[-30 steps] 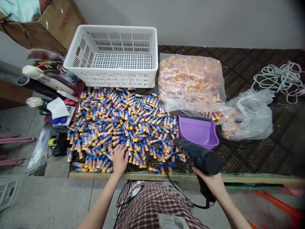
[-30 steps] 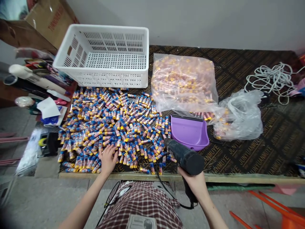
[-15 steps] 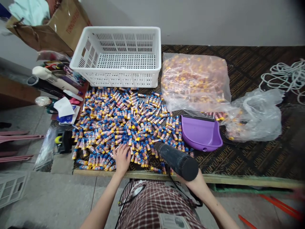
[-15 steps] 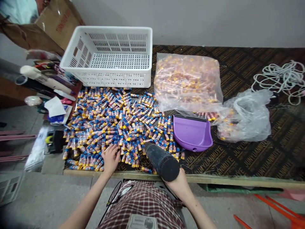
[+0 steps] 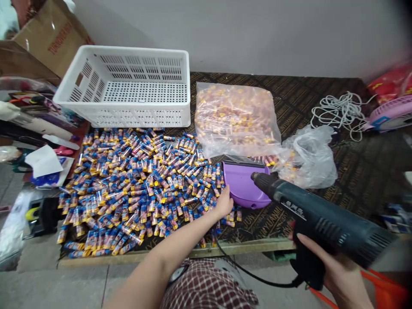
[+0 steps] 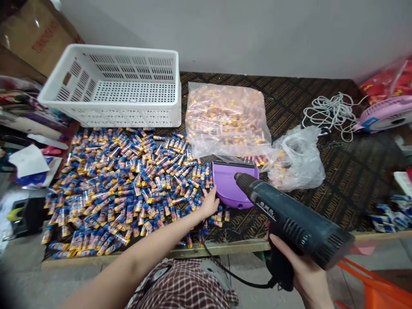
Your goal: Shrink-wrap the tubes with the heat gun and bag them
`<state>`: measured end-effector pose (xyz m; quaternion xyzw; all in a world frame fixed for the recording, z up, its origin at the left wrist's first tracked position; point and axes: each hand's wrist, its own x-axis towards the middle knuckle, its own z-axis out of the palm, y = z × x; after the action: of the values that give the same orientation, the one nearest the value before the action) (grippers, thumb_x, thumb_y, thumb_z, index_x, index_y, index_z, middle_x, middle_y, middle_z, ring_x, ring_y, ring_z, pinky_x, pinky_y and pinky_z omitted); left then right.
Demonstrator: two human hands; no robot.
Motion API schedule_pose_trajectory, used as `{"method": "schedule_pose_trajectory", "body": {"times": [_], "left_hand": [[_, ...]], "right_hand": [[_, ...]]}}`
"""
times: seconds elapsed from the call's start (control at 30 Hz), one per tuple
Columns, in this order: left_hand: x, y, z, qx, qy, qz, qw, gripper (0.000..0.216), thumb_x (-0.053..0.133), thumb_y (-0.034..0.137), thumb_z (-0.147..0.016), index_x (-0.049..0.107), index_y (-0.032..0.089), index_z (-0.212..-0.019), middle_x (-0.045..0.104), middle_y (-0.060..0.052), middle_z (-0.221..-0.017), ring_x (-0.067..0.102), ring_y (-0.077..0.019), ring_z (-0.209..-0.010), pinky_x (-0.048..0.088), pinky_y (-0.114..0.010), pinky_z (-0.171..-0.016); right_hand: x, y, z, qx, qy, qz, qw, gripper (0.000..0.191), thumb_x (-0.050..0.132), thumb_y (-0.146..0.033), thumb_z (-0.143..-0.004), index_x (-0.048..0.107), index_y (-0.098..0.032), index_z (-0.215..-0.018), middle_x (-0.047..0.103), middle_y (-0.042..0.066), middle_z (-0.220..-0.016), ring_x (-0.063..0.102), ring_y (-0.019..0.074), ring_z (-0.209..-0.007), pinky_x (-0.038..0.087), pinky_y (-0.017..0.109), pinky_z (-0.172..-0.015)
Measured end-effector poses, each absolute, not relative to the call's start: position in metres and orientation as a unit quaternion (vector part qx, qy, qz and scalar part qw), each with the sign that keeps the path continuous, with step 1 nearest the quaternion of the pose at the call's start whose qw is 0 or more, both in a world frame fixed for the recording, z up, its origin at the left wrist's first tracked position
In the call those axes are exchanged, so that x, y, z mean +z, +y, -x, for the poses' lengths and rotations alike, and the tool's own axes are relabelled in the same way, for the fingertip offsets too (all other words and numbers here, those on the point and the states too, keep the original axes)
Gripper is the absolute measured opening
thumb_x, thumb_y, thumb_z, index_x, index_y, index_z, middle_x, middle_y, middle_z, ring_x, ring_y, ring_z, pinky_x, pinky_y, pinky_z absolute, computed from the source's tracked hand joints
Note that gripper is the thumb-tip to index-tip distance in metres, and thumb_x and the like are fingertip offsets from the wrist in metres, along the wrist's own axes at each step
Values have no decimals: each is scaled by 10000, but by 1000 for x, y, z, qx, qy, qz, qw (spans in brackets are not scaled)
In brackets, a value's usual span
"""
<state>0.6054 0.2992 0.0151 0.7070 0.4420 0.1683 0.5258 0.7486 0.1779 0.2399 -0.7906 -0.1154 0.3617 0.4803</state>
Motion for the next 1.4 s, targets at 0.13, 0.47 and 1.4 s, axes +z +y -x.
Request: {"method": "schedule_pose_trajectory", "body": {"times": [0.13,0.47,1.4], "left_hand": [[10,283,-611,157,419,-695,564,740,444,124,-739,190,158,-1434,450,-103,-1378,436,-206,-1253,372,-373,-1057],[24,288,-486,13,422,-882,210,499,447,451,-852,457,212,-1289,342,-127,-1442,261,-317,-1339,190,-594,-1069],[48,221,-281,166,622,-761,83,168,491,177,-839,619,202,-946,625,-90,-1113,536,-232,-1086,310,-497,-1015]], "right_hand": [[232,176,-760,364,-103,790,483,438,839,-272,-434,710,-238,-851,716,25,-813,675,230,-740,588,298,-703],[133,244,-727,428,-217,735,479,351,815,-330,-489,689,-144,-758,713,70,-728,653,235,-643,555,396,-680],[158,162,-706,341,-406,813,239,462,732,-423,-513,680,-136,-871,706,143,-940,646,324,-895,470,465,-895]]}}
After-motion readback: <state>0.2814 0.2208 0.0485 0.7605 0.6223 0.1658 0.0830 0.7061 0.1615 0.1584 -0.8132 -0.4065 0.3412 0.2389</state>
